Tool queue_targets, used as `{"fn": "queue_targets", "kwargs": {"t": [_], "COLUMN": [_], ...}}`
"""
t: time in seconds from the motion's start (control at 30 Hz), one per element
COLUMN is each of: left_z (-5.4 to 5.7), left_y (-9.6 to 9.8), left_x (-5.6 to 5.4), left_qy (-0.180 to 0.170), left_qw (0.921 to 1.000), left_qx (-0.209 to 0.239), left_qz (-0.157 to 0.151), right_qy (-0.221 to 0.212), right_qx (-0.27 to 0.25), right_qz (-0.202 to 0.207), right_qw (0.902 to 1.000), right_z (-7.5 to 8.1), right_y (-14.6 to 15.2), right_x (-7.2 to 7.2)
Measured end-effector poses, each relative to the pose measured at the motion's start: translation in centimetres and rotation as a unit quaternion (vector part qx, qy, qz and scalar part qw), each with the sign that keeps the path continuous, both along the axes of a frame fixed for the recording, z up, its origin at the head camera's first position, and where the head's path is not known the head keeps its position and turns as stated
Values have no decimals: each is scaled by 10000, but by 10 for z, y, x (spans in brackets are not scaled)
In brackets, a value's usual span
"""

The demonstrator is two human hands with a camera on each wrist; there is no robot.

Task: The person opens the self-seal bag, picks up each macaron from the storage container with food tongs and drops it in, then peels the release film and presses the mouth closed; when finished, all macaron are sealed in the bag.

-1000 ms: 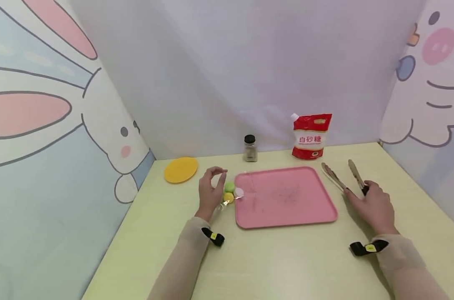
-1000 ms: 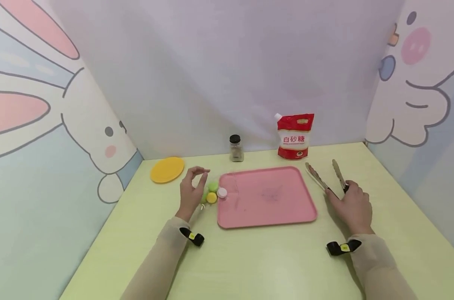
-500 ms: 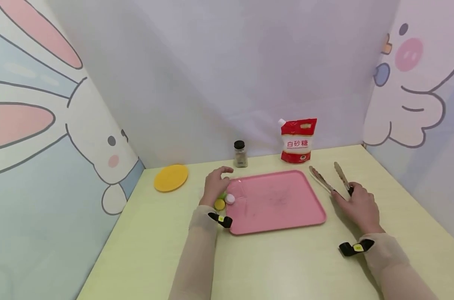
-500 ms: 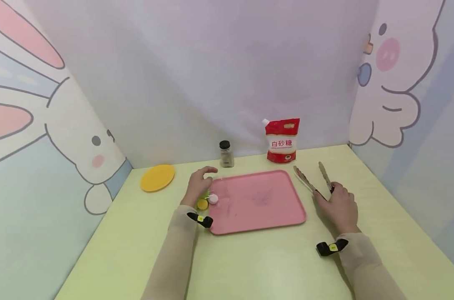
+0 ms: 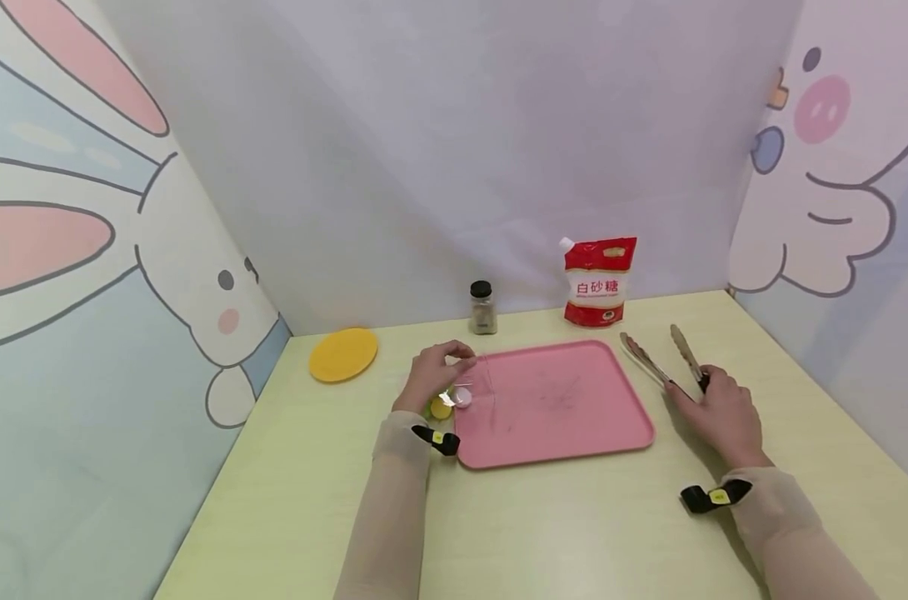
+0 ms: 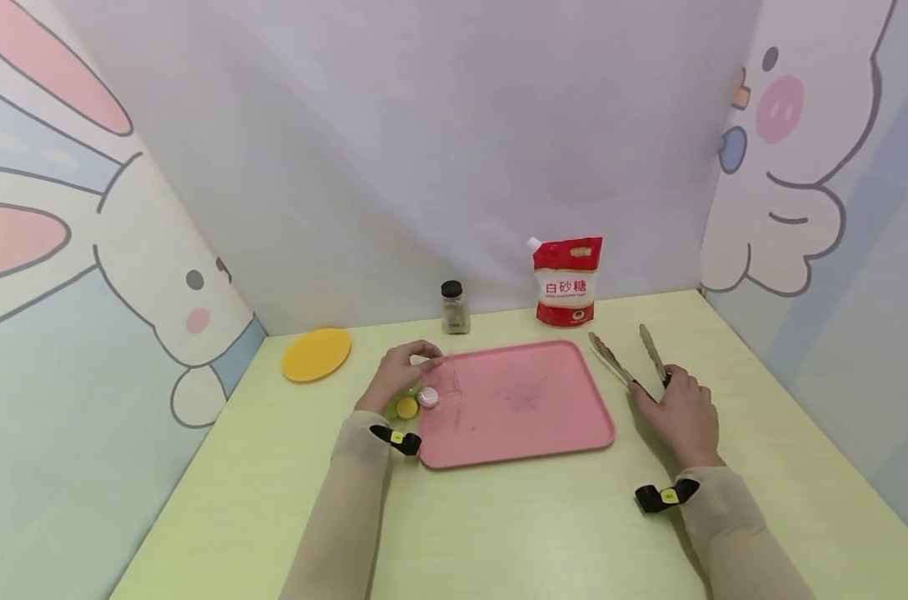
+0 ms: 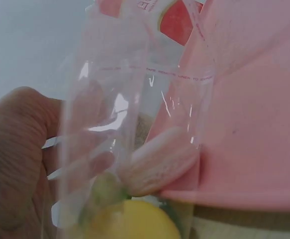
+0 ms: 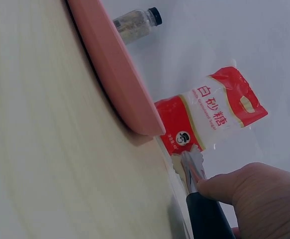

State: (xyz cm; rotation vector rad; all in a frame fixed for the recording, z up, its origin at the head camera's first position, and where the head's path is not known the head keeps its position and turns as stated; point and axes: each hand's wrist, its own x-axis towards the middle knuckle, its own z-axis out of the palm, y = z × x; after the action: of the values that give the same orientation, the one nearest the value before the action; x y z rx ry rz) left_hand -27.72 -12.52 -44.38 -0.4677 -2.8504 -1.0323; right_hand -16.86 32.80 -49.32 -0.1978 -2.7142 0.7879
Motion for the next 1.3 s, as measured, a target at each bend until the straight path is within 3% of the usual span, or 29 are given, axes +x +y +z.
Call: {"fn": "queue_targets", "kwargs": {"t": [0.2,0.4,0.7,0.87,1.07,1.13,1.23,1.3], "left_z": [6,26,43,52,71,79,90,98], "left_y": [-6,-16,-25,-30,-30,-29,-25,-21], "left_x": [1,6,11,13,24,28,35,41], "left_qy": [137,539,1070,1401,1896,2122,2468,2642], "left_qw": [9985,9896,9792,9693,9499,9429,9314,9246], "left_qx": [491,1300,1693,1975,2394,2469,2568,2618], "left_qz": [-181,-304,-318,-416,-664,-699,-749,-826], "right_qy": [-16,17,11,196,727,1138,2023,2399], "right_qx": [-5,42,85,226,368,407,205,-280], "right_qz": [23,41,72,40,148,362,1007,1519], "right_qw": [10000,10000,9999,9995,9966,9920,9739,9584], "right_z": [-1,-1,2,3,5,6,9,13], "right_y": [-3,-2,-4,-6,-10,-13,-25,-42], "right_x": [0,0,0,2,9,9,7,6]}}
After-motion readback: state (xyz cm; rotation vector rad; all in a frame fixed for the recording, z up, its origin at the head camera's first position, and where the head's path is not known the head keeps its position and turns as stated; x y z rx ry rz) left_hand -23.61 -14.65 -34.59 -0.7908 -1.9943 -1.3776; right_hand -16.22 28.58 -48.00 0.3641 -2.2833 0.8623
